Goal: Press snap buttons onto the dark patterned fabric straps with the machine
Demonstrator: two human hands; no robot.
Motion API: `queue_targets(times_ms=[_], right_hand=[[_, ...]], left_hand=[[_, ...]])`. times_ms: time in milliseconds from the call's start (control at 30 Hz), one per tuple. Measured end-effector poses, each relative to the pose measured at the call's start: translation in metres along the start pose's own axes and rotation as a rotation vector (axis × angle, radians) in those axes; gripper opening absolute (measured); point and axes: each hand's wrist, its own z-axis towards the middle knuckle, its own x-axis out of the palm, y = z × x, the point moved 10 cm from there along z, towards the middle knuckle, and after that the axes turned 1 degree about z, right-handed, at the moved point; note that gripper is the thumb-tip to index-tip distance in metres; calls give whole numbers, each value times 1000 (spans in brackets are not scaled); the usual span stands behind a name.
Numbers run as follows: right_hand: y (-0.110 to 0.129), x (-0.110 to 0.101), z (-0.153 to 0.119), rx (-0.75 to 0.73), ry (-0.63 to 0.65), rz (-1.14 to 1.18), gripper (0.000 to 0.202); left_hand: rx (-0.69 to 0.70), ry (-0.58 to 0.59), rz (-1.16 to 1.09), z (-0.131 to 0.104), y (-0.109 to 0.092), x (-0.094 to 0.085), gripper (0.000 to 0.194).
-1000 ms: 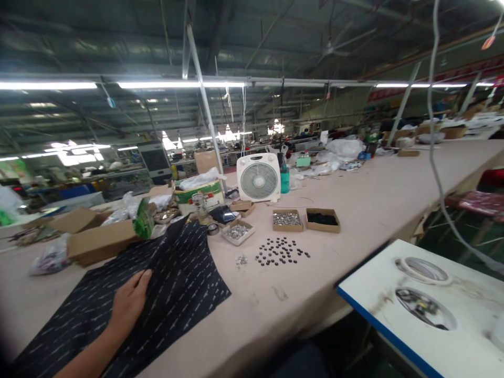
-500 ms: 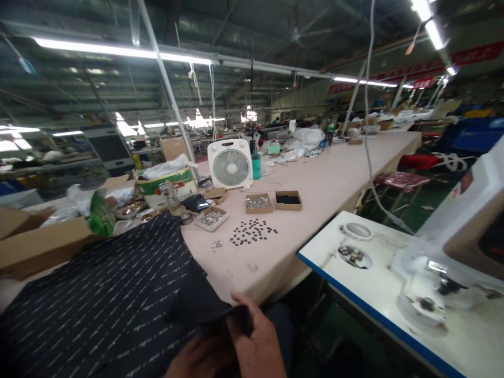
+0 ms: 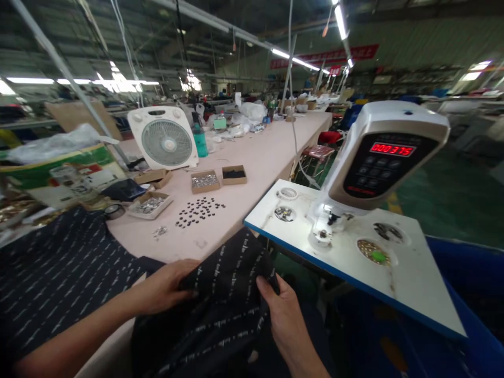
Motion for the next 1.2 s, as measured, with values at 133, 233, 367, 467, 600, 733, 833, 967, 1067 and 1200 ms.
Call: queue_targets(times_ms=[133, 233, 367, 467, 600, 733, 833, 967, 1067, 1200], right_hand=[[66, -33, -28, -389, -345, -605, 64], [140, 13, -79, -954, -451, -989, 71], [144, 91, -71, -1102, -13, -1295, 69], [105, 100, -25, -810, 256, -1384, 52], [71, 90, 5, -548, 402, -1452, 15], [92, 93, -2, -683, 302, -1571, 11], [124, 94, -18, -928, 187, -1496, 16], [153, 84, -49, -1207, 96, -1303, 26], [144, 75, -44, -1023, 170, -1258, 23], [114, 63, -26, -549, 276, -1161, 24]], left_hand=[[-106, -1, -74, 25, -7, 1, 23], [-97, -17, -36, 42, -23, -4, 21], [-36, -36, -52, 56, -54, -15, 28], [-40, 20, 60, 57, -66, -15, 22], [-31, 179, 366, 55, -56, -2, 31], [66, 32, 571, 62, -54, -15, 19], [147, -129, 523, 63, -67, -30, 28], [237, -234, 412, 52, -89, -33, 28], [191, -179, 161, 47, -88, -25, 23], [51, -17, -210, 50, -75, -8, 17]])
